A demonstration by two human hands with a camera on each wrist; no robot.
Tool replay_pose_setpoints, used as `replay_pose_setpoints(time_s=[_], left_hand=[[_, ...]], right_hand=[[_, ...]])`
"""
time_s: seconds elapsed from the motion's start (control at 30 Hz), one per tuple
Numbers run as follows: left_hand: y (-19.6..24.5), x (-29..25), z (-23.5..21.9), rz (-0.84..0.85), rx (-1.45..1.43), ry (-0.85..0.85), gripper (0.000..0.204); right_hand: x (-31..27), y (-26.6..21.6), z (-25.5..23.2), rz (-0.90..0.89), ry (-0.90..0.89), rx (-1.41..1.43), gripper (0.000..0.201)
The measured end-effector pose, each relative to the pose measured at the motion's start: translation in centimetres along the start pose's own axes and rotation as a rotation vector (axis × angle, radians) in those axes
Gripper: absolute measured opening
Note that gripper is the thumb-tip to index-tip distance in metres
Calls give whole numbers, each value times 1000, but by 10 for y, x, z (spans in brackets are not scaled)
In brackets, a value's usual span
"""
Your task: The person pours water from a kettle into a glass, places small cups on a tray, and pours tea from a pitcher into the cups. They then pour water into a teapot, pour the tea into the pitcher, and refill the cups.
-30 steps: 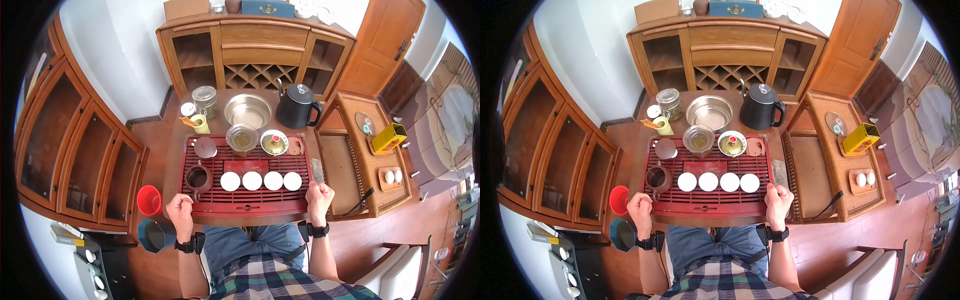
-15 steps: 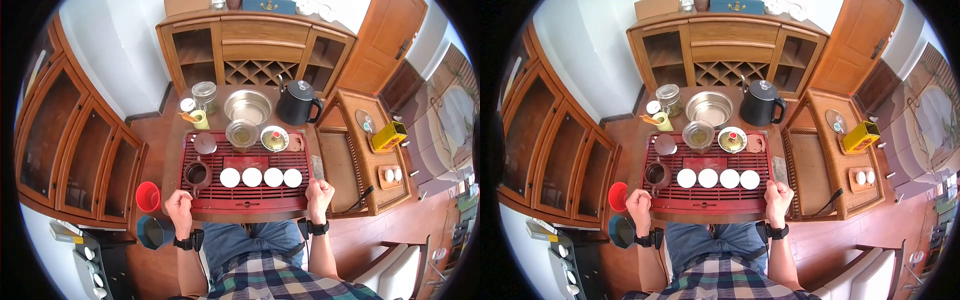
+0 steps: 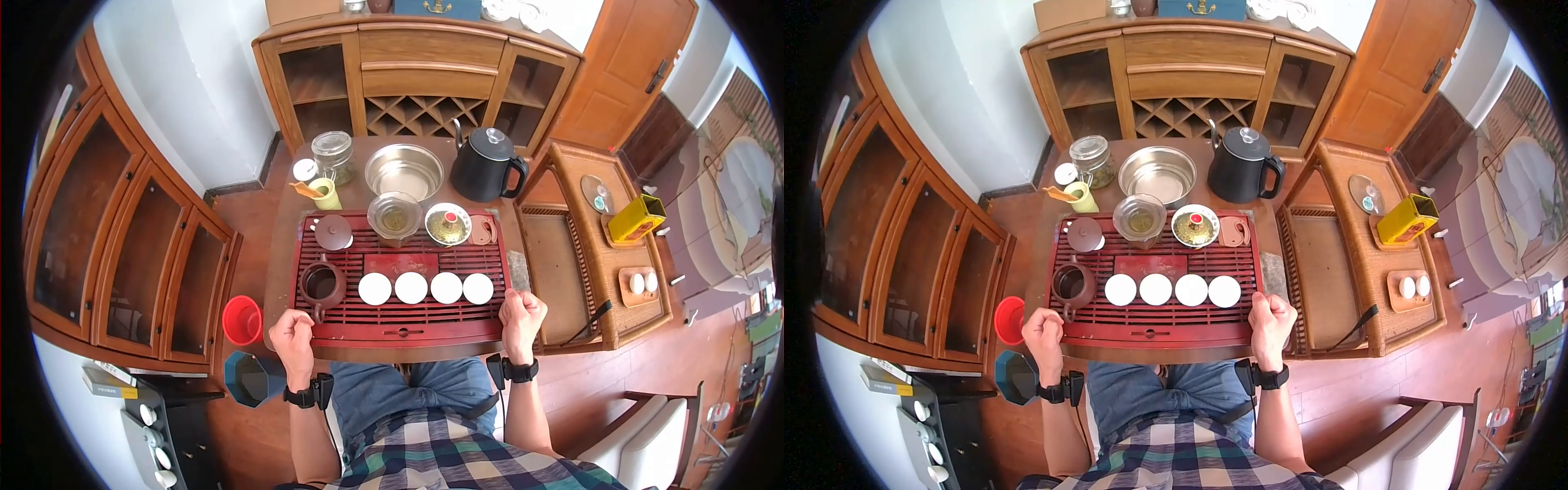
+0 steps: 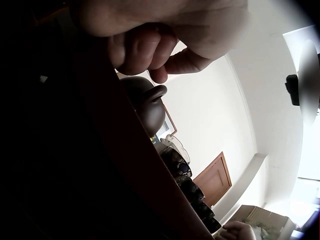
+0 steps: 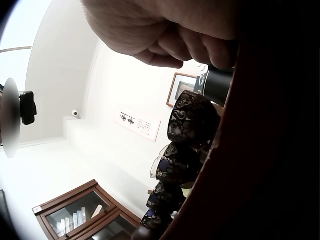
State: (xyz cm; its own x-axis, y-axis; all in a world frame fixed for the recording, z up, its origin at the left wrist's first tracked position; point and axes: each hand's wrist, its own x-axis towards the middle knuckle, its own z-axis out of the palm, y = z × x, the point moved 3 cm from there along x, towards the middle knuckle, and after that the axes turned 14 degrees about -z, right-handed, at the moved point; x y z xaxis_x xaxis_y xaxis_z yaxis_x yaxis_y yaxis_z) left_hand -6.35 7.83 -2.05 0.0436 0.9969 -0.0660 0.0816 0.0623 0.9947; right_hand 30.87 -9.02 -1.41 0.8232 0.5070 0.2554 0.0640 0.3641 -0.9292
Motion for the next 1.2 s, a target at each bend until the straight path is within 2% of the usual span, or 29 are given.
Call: replay_pose_setpoints(time_s=[1.2], left_hand=[[0, 0, 1, 44, 28, -15, 17]], right_hand=[[0, -1, 0, -19, -2, 2, 47]])
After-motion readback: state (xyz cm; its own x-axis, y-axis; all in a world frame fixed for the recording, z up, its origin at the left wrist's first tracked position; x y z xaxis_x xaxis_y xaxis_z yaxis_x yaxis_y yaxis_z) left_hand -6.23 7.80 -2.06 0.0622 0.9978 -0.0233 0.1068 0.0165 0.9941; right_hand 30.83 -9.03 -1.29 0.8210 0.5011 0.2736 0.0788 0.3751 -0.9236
